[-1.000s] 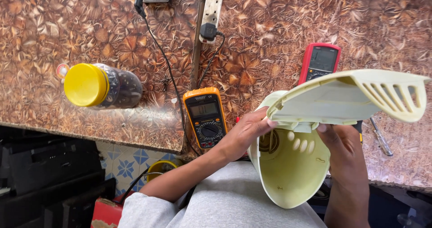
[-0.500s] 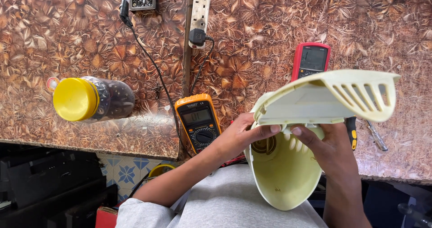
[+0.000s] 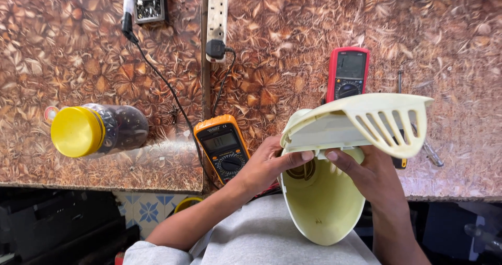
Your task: The person is repairing an electric kettle, specifically working on the lid and hinge mechanism using a screwdriver.
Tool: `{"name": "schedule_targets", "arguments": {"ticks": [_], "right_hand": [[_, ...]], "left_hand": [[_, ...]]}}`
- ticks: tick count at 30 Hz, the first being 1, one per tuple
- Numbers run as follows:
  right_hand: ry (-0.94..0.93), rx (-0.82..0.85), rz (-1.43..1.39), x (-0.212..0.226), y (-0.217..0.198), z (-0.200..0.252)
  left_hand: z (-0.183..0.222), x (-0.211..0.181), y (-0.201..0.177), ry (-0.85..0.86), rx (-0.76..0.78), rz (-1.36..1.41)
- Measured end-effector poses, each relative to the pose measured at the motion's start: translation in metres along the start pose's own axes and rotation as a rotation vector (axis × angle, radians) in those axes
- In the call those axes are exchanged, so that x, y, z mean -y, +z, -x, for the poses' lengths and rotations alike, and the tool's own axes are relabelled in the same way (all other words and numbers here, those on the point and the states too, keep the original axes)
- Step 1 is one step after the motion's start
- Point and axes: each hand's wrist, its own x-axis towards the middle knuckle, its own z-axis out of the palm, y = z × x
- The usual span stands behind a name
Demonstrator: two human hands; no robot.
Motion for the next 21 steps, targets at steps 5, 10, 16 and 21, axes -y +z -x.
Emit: {"name": "schedule_targets", "arguments": {"ticks": [5,10,16,21], "right_hand": [[-0.064,0.016,0.004,-0.028,0.001,0.0],[0.114,-0.12,-0.027,0.001,0.006,0.0],[-0.124,0.047,-0.373,-0.098,-0.005,-0.012],[-0.098,-0.043,-0.493,-0.145,-0.006,-0.011]], "left_hand": [[0.001,-0.012,0.006,0.044,-0.017,-0.059],[-0.002,-0.013,0.006,0.104,-0.1,-0.17],[0.022,-0.048,0.024,0.199,-0.29,-0.277],[0.011,-0.02,0.006,0.252,-0.201,-0.463]]}}
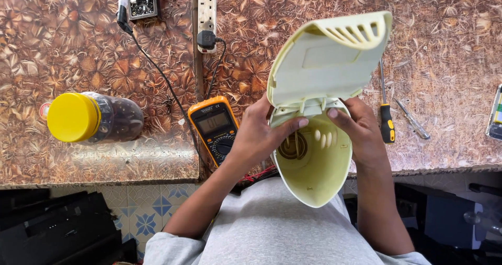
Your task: The person is repairing an electric kettle, specifically working on the lid and hinge mechanism using a screwdriver.
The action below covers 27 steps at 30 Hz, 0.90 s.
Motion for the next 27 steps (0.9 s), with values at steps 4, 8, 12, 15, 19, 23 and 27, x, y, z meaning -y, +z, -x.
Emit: {"name": "schedule_targets", "arguments": {"ticks": [4,8,12,15,19,23,27], "right_hand": [[-0.034,-0.038,0.005,0.066,0.055,0.001],[-0.067,-0.008,0.041,0.1,0.076,-0.013],[-0.064,-0.034,-0.043,0.108,0.077,-0.031],[-0.082,-0.038,-0.038,0.09,0.069,-0.042],[0.018,-0.1,-0.172,0.122,0.085,-0.029],[0.143,-0.039,-0.232,0.119,0.077,-0.036],[0.221,0.103,-0.309,0.107,0.073,-0.058]], "left_hand": [[-0.012,0.0,-0.008,-0.013,0.007,-0.024],[-0.037,0.01,-0.018,-0.024,0.024,-0.046],[-0.065,0.024,-0.017,-0.016,-0.011,-0.059],[-0.076,0.006,-0.014,-0.081,-0.021,-0.058],[-0.079,0.001,-0.014,-0.108,-0.018,-0.093],[-0.083,0.003,-0.011,-0.129,-0.025,-0.113],[-0.085,0.016,-0.017,-0.067,0.045,0.003]]}}
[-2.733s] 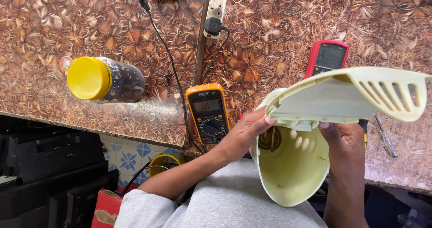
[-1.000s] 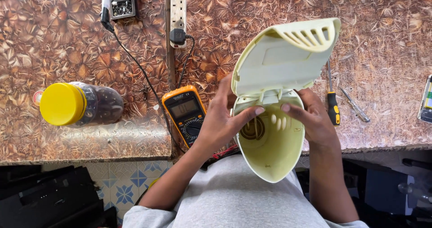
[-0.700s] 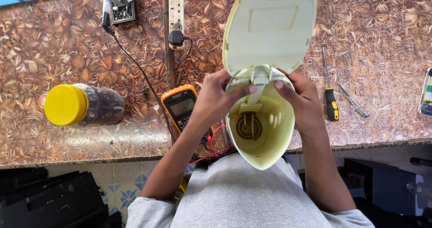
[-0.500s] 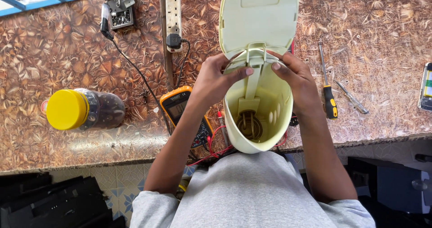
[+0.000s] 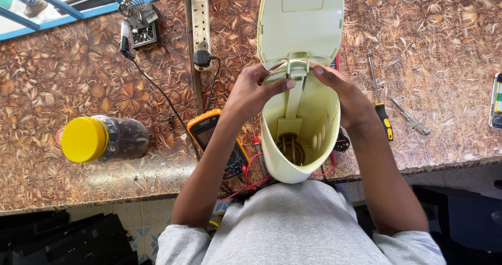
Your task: The person is repairing an electric kettle, specifically working on the lid and hinge mechanism using a screwdriver.
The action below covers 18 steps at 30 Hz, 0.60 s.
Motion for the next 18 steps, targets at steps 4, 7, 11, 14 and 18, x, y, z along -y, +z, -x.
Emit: {"name": "schedule_targets", "arguments": {"ticks": [4,7,11,14,18], "right_hand": [[0.044,0.026,0.015,-0.002,-0.008,-0.006],[0.065,0.036,0.018,0.004,-0.003,-0.002],[-0.09,0.018,0.213,0.016,0.015,0.014],[-0.313,-0.031,0.45,0.013,0.012,0.024],[-0.712,-0.071,0.577,0.012,0.0,0.018]], "left_hand": [[-0.002,0.005,0.001,0.016,0.026,0.035],[-0.002,0.01,0.003,0.058,0.047,0.097],[0.001,0.005,0.009,0.022,0.076,0.241],[0.002,0.011,0.012,-0.009,0.055,0.338],[0.009,0.006,0.02,-0.003,0.034,0.355]]}}
